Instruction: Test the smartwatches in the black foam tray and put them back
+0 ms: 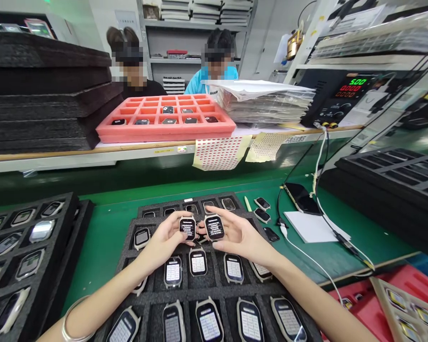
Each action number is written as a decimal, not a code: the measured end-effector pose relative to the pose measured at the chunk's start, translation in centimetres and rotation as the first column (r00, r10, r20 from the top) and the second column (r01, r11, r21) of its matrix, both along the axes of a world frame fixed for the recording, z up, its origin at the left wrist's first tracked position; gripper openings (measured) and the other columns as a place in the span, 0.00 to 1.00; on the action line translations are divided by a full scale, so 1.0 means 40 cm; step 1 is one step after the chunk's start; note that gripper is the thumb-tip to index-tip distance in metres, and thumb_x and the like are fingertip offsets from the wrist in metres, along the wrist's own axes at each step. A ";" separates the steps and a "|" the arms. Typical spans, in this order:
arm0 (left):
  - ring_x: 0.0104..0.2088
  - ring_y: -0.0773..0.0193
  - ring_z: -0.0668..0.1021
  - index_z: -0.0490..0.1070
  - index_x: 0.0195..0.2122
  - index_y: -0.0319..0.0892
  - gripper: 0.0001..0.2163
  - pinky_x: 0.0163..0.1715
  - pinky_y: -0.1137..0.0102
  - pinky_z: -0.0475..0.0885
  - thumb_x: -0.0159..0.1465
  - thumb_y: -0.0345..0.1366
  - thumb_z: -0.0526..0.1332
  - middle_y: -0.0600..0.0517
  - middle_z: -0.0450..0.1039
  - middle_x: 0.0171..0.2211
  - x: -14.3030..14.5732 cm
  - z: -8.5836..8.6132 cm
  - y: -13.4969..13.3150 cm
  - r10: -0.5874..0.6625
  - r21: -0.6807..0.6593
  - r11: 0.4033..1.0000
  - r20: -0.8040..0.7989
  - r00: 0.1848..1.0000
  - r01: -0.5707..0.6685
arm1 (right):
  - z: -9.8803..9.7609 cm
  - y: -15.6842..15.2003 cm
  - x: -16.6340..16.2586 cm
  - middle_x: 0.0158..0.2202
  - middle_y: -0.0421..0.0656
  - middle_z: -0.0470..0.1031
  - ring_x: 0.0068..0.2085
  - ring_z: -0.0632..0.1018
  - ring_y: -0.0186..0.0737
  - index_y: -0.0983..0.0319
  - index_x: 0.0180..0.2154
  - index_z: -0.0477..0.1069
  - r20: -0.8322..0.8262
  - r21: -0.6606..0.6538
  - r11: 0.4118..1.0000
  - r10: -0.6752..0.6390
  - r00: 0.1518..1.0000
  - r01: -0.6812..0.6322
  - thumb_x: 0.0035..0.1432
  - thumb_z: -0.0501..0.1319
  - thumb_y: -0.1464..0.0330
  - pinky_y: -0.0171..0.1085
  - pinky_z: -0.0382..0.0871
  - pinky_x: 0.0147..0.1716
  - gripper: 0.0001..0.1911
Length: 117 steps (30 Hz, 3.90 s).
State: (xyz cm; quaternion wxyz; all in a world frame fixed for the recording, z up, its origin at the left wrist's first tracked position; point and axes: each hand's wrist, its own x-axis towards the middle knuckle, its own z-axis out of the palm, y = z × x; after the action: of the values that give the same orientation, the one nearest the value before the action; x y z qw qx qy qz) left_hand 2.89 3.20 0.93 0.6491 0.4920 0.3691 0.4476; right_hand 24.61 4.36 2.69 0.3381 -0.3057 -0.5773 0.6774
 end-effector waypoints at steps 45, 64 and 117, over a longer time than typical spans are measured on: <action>0.33 0.63 0.76 0.61 0.51 0.40 0.23 0.30 0.71 0.71 0.56 0.37 0.65 0.50 0.71 0.35 0.026 0.030 -0.032 0.243 0.003 0.970 -0.023 0.970 -0.243 | 0.072 0.012 -0.006 0.39 0.48 0.77 0.39 0.80 0.44 0.63 0.36 0.69 0.224 0.232 0.972 -0.079 0.971 0.025 0.59 0.61 0.62 0.42 0.74 0.39 0.10; 0.30 0.65 0.72 0.59 0.52 0.43 0.21 0.28 0.72 0.67 0.59 0.34 0.63 0.54 0.68 0.34 0.011 -0.003 -0.028 0.191 0.066 0.981 -0.116 0.975 -0.185 | 0.023 0.016 -0.050 0.40 0.47 0.77 0.33 0.76 0.37 0.60 0.56 0.67 0.012 -0.118 0.992 0.056 0.998 -0.055 0.57 0.64 0.64 0.34 0.72 0.28 0.24; 0.44 0.58 0.73 0.65 0.48 0.42 0.17 0.44 0.67 0.66 0.56 0.27 0.56 0.51 0.72 0.40 0.002 0.010 -0.036 0.161 0.261 0.963 -0.340 0.927 -0.072 | 0.018 0.001 -0.035 0.41 0.49 0.79 0.41 0.78 0.43 0.62 0.51 0.72 -0.066 -0.129 0.991 0.027 0.997 -0.036 0.53 0.67 0.68 0.42 0.69 0.44 0.22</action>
State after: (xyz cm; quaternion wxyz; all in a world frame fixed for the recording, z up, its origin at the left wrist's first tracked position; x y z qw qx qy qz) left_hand 2.96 1.75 1.35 0.4779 0.6181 0.4520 0.4304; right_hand 23.21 4.40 3.41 0.3248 -0.2962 -0.5256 0.7284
